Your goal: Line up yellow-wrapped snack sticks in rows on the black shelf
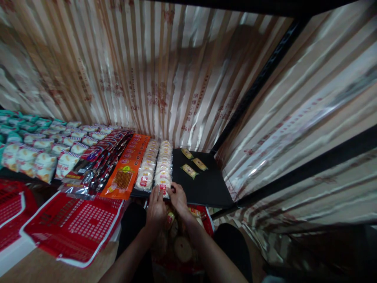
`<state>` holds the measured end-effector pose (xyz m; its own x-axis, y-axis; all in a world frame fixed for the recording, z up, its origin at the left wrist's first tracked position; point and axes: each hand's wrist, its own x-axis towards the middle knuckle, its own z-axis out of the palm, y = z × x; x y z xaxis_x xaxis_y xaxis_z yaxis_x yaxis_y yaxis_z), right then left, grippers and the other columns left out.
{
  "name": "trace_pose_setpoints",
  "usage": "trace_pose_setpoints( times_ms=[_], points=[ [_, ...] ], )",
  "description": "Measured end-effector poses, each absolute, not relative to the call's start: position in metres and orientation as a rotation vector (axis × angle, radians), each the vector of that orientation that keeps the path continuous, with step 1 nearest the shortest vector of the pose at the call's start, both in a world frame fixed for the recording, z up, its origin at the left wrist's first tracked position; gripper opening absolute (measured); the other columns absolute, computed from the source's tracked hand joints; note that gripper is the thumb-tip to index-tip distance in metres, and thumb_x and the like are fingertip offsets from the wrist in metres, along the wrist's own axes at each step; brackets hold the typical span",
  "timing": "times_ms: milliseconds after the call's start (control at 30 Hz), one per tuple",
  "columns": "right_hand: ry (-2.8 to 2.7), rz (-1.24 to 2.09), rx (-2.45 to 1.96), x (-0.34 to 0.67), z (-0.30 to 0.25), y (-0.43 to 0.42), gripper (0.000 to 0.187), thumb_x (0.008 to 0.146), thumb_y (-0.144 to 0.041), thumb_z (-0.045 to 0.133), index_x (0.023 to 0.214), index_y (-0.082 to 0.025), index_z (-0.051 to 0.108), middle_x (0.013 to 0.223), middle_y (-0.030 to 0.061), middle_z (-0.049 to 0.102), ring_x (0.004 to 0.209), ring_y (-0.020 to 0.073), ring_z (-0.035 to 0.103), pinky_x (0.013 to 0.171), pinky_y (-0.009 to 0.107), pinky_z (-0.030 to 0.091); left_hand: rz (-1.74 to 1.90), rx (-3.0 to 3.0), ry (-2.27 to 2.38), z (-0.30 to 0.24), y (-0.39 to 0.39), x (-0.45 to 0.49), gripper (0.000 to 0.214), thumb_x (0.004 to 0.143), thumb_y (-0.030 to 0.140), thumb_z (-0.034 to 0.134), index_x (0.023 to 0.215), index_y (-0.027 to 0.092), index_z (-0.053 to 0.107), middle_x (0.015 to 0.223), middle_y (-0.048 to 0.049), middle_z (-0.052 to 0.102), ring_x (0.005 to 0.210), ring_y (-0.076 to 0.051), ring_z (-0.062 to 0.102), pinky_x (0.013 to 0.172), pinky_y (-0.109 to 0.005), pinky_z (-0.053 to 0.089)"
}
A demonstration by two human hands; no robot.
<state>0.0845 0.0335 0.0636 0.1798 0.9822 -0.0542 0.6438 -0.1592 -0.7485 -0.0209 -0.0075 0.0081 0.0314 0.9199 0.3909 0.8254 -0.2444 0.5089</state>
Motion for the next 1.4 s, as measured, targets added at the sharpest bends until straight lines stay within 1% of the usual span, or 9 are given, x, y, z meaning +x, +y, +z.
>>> trace_pose_setpoints(
  times_ms=[100, 233, 400, 467, 600, 700, 900, 1267, 1400],
  points=[
    [-1.523, 0.764, -1.863, 0.084, 0.064, 0.035, 0.03, 0.079, -0.026, 0.054, 0.106, -0.017, 0.064, 0.103, 0.0075, 0.061, 0.077, 0.0133, 0.062, 0.075, 0.023, 0.047, 1.034, 2.163, 1.854, 0.006, -0.005, -0.021, 0.048, 0.078, 0.009, 0.036, 0.125, 0.007, 0.049, 0.136, -0.0178, 0.043, 0.129, -0.027, 0.035, 0.104, -0.045, 0.036],
    [-1.548, 0.776, -1.9, 0.083, 0.067, 0.038, 0.03, 0.081, -0.027, 0.053, 0.108, -0.017, 0.062, 0.103, 0.0071, 0.061, 0.078, 0.0133, 0.062, 0.071, 0.022, 0.046, 1.024, 2.195, 1.848, 0.008, 0.0, -0.021, 0.048, 0.078, 0.009, 0.036, 0.124, 0.006, 0.049, 0.136, -0.0181, 0.043, 0.128, -0.027, 0.036, 0.104, -0.044, 0.036],
    [-1.545, 0.758, -1.977, 0.082, 0.068, 0.041, 0.028, 0.081, -0.028, 0.052, 0.107, -0.021, 0.059, 0.101, 0.0041, 0.062, 0.077, 0.0123, 0.062, 0.068, 0.021, 0.043, 0.949, 2.267, 1.814, 0.007, 0.007, -0.021, 0.048, 0.078, 0.01, 0.038, 0.124, 0.003, 0.048, 0.135, -0.021, 0.043, 0.128, -0.029, 0.037, 0.105, -0.044, 0.036],
    [-1.539, 0.754, -1.983, 0.083, 0.067, 0.042, 0.027, 0.082, -0.029, 0.051, 0.107, -0.023, 0.058, 0.101, 0.0023, 0.063, 0.077, 0.0117, 0.061, 0.068, 0.021, 0.043, 0.94, 2.277, 1.809, 0.005, 0.009, -0.02, 0.05, 0.077, 0.011, 0.039, 0.126, 0.003, 0.046, 0.136, -0.0212, 0.041, 0.128, -0.03, 0.036, 0.105, -0.045, 0.036],
    [-1.545, 0.745, -1.994, 0.085, 0.068, 0.044, 0.026, 0.082, -0.031, 0.051, 0.107, -0.026, 0.056, 0.101, 0.0, 0.063, 0.077, 0.0114, 0.061, 0.068, 0.022, 0.042, 0.941, 2.24, 1.834, 0.003, 0.012, -0.014, 0.054, 0.074, 0.01, 0.04, 0.127, -0.002, 0.043, 0.138, -0.0242, 0.038, 0.13, -0.033, 0.032, 0.106, -0.047, 0.033],
    [-1.546, 0.745, -2.024, 0.084, 0.071, 0.047, 0.027, 0.083, -0.033, 0.05, 0.108, -0.027, 0.056, 0.102, 0.0003, 0.063, 0.079, 0.0123, 0.061, 0.068, 0.022, 0.042, 0.962, 2.192, 1.83, 0.001, 0.014, -0.01, 0.056, 0.073, 0.008, 0.039, 0.127, -0.002, 0.042, 0.14, -0.024, 0.035, 0.133, -0.032, 0.028, 0.108, -0.047, 0.031],
    [-1.608, 0.641, -2.099, 0.079, 0.069, 0.049, 0.033, 0.086, -0.036, 0.043, 0.116, -0.026, 0.052, 0.105, 0.0035, 0.06, 0.084, 0.0145, 0.061, 0.069, 0.025, 0.043, 1.027, 2.131, 1.802, -0.004, 0.021, -0.009, 0.059, 0.073, 0.009, 0.04, 0.132, 0.004, 0.039, 0.143, -0.0187, 0.034, 0.136, -0.028, 0.022, 0.109, -0.045, 0.029],
    [-1.624, 0.587, -2.111, 0.077, 0.066, 0.052, 0.032, 0.087, -0.037, 0.042, 0.115, -0.024, 0.051, 0.109, 0.0046, 0.059, 0.094, 0.0177, 0.06, 0.072, 0.027, 0.043, 1.017, 2.162, 1.835, -0.003, 0.025, -0.007, 0.054, 0.077, 0.01, 0.038, 0.129, -0.004, 0.038, 0.14, -0.0274, 0.032, 0.133, -0.033, 0.026, 0.107, -0.049, 0.031],
    [-1.626, 0.586, -2.121, 0.076, 0.067, 0.053, 0.031, 0.086, -0.036, 0.043, 0.114, -0.025, 0.052, 0.105, 0.005, 0.06, 0.094, 0.0174, 0.059, 0.073, 0.027, 0.043, 0.994, 2.105, 1.845, 0.009, 0.024, -0.006, 0.053, 0.076, 0.009, 0.04, 0.128, -0.002, 0.041, 0.138, -0.0271, 0.035, 0.133, -0.033, 0.027, 0.106, -0.05, 0.031]
  ],
)
